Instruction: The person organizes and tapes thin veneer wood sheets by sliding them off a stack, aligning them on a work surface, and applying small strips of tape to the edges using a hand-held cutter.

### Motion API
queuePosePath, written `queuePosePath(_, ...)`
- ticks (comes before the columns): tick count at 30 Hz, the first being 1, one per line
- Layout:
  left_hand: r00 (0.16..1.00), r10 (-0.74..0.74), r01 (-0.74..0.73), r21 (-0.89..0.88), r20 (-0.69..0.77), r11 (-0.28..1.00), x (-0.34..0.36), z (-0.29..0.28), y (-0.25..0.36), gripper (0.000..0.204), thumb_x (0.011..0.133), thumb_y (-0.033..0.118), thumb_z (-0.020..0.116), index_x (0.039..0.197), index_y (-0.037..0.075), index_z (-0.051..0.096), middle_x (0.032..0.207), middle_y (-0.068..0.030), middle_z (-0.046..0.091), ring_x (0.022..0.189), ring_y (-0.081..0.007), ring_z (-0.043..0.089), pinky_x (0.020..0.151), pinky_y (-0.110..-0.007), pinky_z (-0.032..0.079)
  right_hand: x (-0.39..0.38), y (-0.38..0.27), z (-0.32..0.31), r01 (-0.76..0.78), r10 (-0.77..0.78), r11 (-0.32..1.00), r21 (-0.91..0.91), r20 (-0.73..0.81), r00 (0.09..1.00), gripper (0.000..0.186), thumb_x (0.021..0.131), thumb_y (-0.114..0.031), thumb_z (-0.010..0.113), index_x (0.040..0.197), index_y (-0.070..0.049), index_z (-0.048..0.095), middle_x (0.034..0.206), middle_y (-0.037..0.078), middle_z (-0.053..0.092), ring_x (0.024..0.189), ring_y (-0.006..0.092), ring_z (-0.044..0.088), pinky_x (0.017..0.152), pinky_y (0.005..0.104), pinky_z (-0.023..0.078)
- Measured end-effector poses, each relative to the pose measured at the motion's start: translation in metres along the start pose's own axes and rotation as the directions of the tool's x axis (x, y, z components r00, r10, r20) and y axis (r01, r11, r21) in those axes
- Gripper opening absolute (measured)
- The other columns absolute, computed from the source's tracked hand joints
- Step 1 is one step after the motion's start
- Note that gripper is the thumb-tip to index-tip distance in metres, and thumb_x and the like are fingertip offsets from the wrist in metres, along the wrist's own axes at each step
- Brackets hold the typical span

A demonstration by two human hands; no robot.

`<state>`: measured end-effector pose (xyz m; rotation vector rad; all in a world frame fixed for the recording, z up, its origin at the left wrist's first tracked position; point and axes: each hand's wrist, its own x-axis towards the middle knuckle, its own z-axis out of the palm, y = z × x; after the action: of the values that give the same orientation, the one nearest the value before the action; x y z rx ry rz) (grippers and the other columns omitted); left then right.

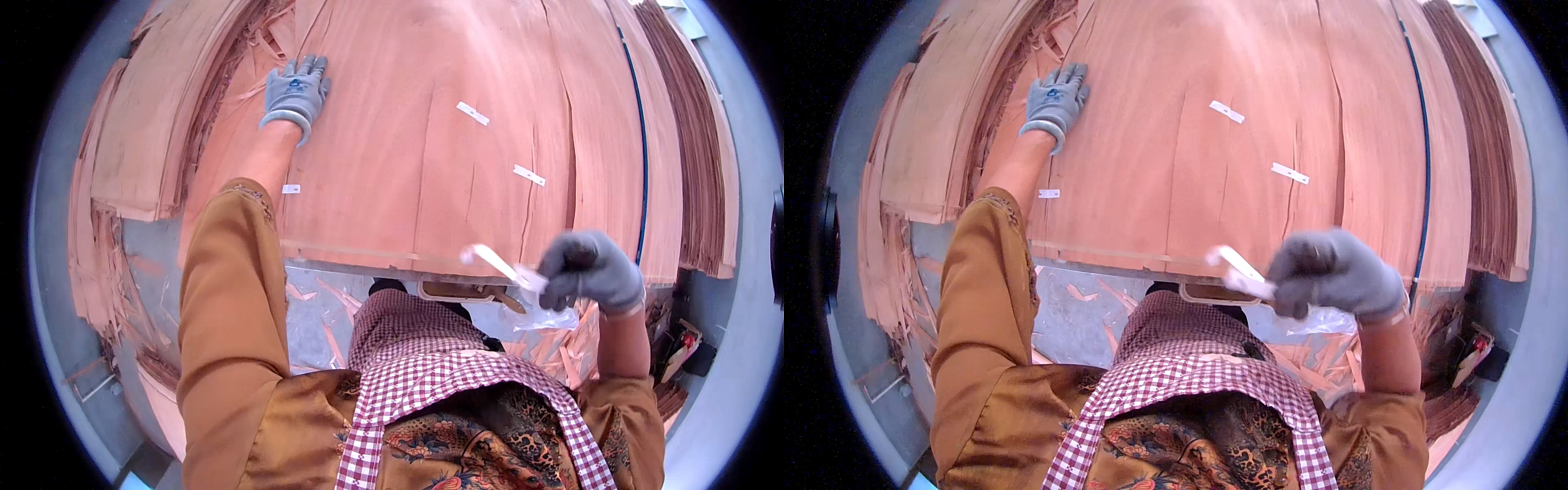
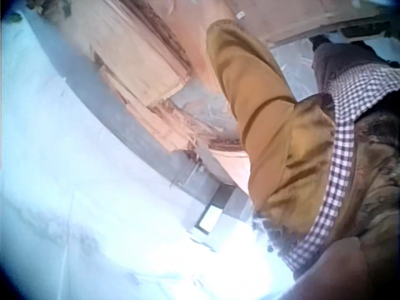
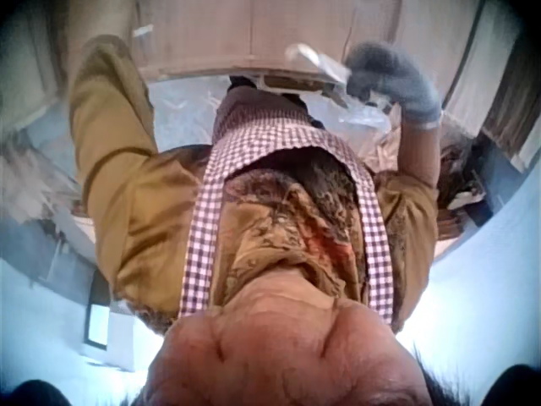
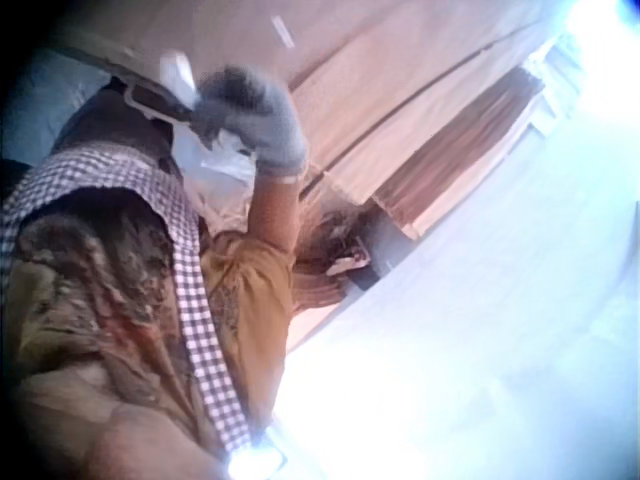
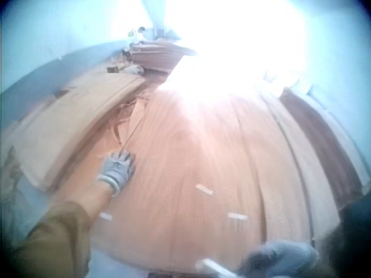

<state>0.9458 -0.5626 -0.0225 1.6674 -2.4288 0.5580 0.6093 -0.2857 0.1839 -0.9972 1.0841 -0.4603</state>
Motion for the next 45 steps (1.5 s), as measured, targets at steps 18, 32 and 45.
queuePosePath(18,0.981,-0.025,0.090,-0.340,0.192,0.936,-0.198,-0.128,0.168,0.072,0.086,0.048,0.048,0.136,-0.002,0.036,0.143,-0.0200,0.032,0.132,-0.0330,0.032,0.109,-0.051,0.015,0.172,0.079,-0.010,-0.036,-0.027,0.880,-0.474,-0.125,0.992,0.016,0.085,-0.012,0.057,0.098,-0.003,0.054,0.074,0.005,0.061,0.062,0.0096,0.056,0.048,0.0240,0.042)
queuePosePath(32,0.964,0.192,-0.099,-0.424,0.183,0.900,-0.166,-0.118,0.164,0.056,0.085,0.038,0.053,0.133,0.010,0.045,0.135,-0.0154,0.045,0.124,-0.0305,0.042,0.104,-0.044,0.027,0.131,0.091,0.003,-0.065,0.026,0.873,-0.483,-0.087,0.996,0.011,0.083,-0.011,0.058,0.085,-0.001,0.056,0.065,0.008,0.060,0.055,0.0140,0.059,0.048,0.0290,0.047)
queuePosePath(45,0.969,0.247,-0.198,-0.505,0.030,0.840,-0.189,-0.164,0.236,0.046,0.085,0.025,0.055,0.125,0.004,0.052,0.131,-0.0160,0.048,0.123,-0.0332,0.043,0.105,-0.046,0.028,-0.072,0.160,-0.060,-0.020,-0.043,0.840,-0.542,-0.103,0.994,0.022,0.083,-0.014,0.059,0.103,-0.004,0.061,0.075,0.008,0.064,0.068,0.0158,0.060,0.065,0.0299,0.047)
